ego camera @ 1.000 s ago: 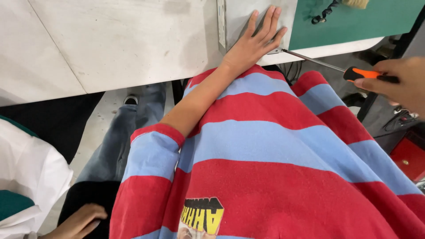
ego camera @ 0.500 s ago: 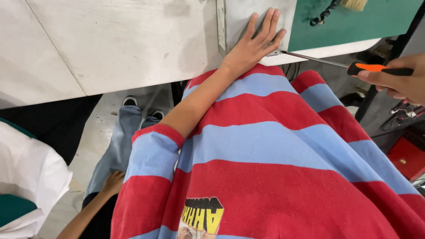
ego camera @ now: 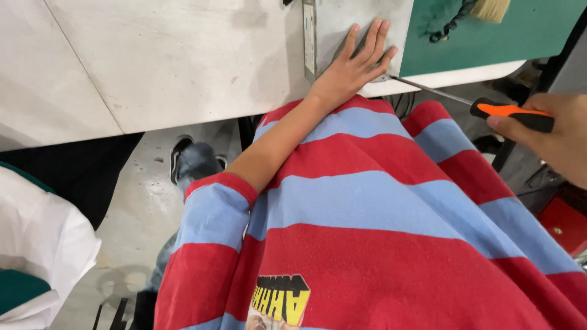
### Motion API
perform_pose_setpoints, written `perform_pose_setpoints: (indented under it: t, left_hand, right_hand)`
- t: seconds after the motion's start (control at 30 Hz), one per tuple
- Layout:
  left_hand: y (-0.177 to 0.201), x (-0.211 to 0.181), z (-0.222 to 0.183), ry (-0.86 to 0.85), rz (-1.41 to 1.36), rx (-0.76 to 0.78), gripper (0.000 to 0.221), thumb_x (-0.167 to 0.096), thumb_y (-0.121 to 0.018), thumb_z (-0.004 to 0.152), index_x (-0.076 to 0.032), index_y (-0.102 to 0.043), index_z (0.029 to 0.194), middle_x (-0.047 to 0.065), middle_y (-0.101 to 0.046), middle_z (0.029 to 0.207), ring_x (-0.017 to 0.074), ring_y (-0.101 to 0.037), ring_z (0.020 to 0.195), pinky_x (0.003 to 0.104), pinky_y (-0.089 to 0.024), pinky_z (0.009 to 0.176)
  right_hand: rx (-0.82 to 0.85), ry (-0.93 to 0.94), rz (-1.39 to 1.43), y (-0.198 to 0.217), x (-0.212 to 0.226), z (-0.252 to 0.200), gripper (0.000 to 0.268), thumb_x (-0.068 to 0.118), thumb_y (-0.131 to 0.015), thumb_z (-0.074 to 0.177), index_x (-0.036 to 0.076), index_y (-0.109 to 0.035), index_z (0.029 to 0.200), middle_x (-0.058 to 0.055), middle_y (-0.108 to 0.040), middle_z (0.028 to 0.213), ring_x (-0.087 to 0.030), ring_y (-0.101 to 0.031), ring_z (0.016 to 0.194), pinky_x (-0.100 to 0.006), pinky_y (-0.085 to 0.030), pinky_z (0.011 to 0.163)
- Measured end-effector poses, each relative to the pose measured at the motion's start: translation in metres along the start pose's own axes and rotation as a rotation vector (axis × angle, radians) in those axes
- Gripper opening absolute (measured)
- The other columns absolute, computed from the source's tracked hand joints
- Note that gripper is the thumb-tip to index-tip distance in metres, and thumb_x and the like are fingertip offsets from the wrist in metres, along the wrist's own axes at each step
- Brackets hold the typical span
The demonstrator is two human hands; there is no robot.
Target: Disassembling a computer power supply unit using a screwdriver to remove the casing and internal components.
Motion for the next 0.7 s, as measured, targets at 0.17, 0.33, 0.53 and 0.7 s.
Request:
perform_pose_setpoints:
  t: [0.17, 0.33, 0.53, 0.7]
  left_hand:
    - [-0.003, -0.001, 0.000, 0.003, 0.000, 0.059, 0.063, -0.008, -0.051, 0.116, -0.011, -0.024, 0.172, 0.032, -0.021, 0.169, 0.0472, -0.020, 0.156, 0.070, -0.020, 0.124]
    - [-0.004, -0.003, -0.002, 0.010, -0.028, 0.072, 0.067, -0.002, -0.049, 0.113, -0.010, -0.022, 0.173, 0.033, -0.018, 0.170, 0.0490, -0.016, 0.157, 0.071, -0.015, 0.126]
    - [-0.009, -0.001, -0.002, 0.022, -0.002, 0.039, 0.070, 0.003, -0.048, 0.111, -0.009, -0.022, 0.175, 0.035, -0.015, 0.171, 0.0510, -0.012, 0.158, 0.074, -0.011, 0.126]
    - [-0.004, -0.002, 0.000, 0.009, -0.028, 0.034, 0.064, 0.000, -0.048, 0.114, -0.009, -0.025, 0.174, 0.035, -0.020, 0.169, 0.0511, -0.017, 0.156, 0.072, -0.017, 0.125]
  right_hand:
    - [0.106, -0.077, 0.343, -0.002, -0.007, 0.002, 0.056, 0.046, -0.072, 0.108, -0.001, -0.062, 0.080, -0.013, -0.047, 0.057, -0.024, -0.043, 0.048, -0.035, -0.030, 0.052]
    - [-0.448, 0.331, -0.808, -0.003, 0.021, -0.037, 0.030, 0.046, -0.053, 0.117, 0.016, -0.055, 0.116, 0.000, -0.042, 0.093, -0.008, -0.040, 0.072, -0.022, -0.031, 0.071]
    - [-0.388, 0.272, -0.754, -0.056, -0.009, -0.029, 0.045, 0.063, -0.057, 0.126, 0.022, -0.050, 0.109, 0.006, -0.043, 0.087, -0.006, -0.042, 0.069, -0.021, -0.034, 0.067]
    - [-0.182, 0.084, 0.039, -0.047, -0.045, -0.004, 0.048, 0.047, -0.074, 0.108, 0.007, -0.052, 0.095, -0.005, -0.043, 0.080, -0.016, -0.042, 0.067, -0.029, -0.031, 0.064]
Point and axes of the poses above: each hand's wrist, its own z-axis towards the middle knuckle, its own y-axis out of the back of the hand, x = y × z, the point moved 9 cm from there along z, towards the middle knuckle
